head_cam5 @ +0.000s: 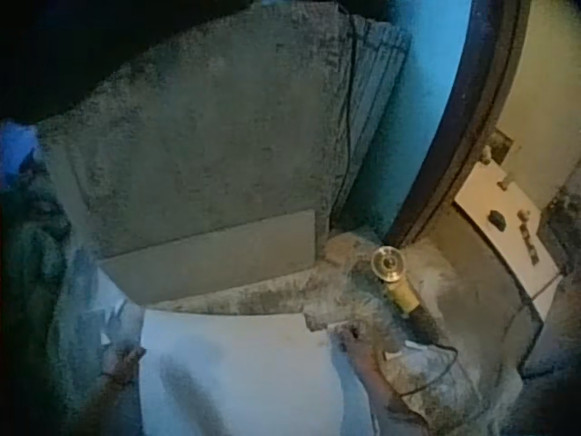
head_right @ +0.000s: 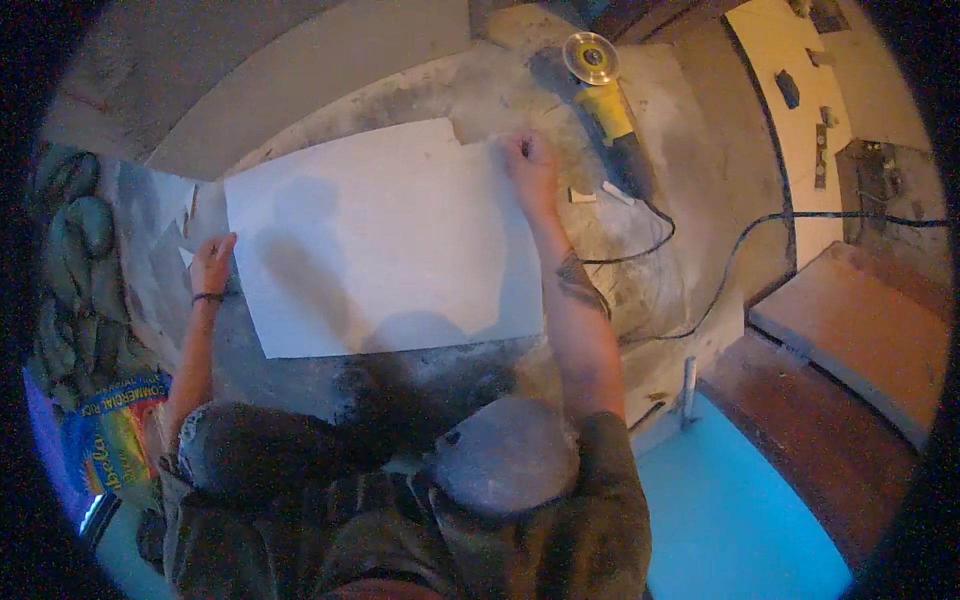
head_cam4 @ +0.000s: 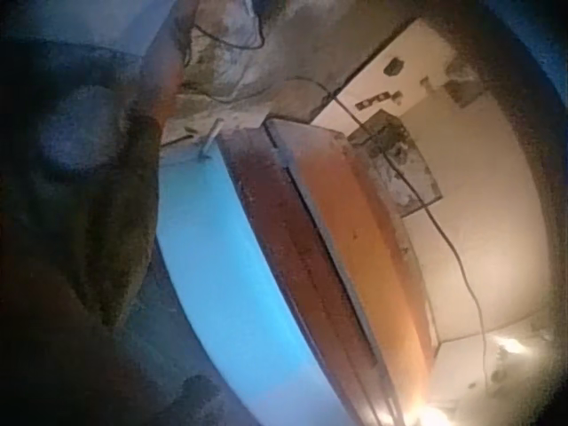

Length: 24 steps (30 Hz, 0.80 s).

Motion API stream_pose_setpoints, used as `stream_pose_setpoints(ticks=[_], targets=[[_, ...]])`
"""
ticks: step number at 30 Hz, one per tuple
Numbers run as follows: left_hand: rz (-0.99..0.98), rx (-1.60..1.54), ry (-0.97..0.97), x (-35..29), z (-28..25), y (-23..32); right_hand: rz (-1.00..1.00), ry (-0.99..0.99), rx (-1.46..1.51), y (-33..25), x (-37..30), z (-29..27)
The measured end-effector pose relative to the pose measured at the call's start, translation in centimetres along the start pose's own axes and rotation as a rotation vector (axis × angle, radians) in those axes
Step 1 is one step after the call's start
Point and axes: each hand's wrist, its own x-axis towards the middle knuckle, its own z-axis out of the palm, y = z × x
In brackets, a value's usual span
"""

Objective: The person uses an angle grinder to cut a piece of tile on a floor, then picks up the tile and shows the cut edge.

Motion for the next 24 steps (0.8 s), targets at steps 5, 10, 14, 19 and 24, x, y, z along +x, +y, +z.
stream_pose_setpoints(ticks=[5, 10, 14, 19, 24], targets=[[0.555, 0.342, -0.418, -0.2, 1.8, 12.2, -0.109, 0.055, -0.172, 0.2, 0.2, 1.0], [0.276, 0.59, -0.486, -2.2, 6.5, 18.4, -0.165, 0.057, -0.294, 1.1, 1.2, 0.9], [0.35, 0.496, -0.372, -2.4, 7.8, 17.0, -0.17, 0.068, -0.363, 1.8, 1.0, 1.0], [0.338, 0.465, -0.377, -1.9, 8.1, 16.5, -0.138, 0.06, -0.412, 0.2, 0.6, 1.6], [0.352, 0.551, -0.398, -1.3, 8.4, 16.9, -0.197, 0.054, -0.486, 0.0, 1.1, 1.4]])
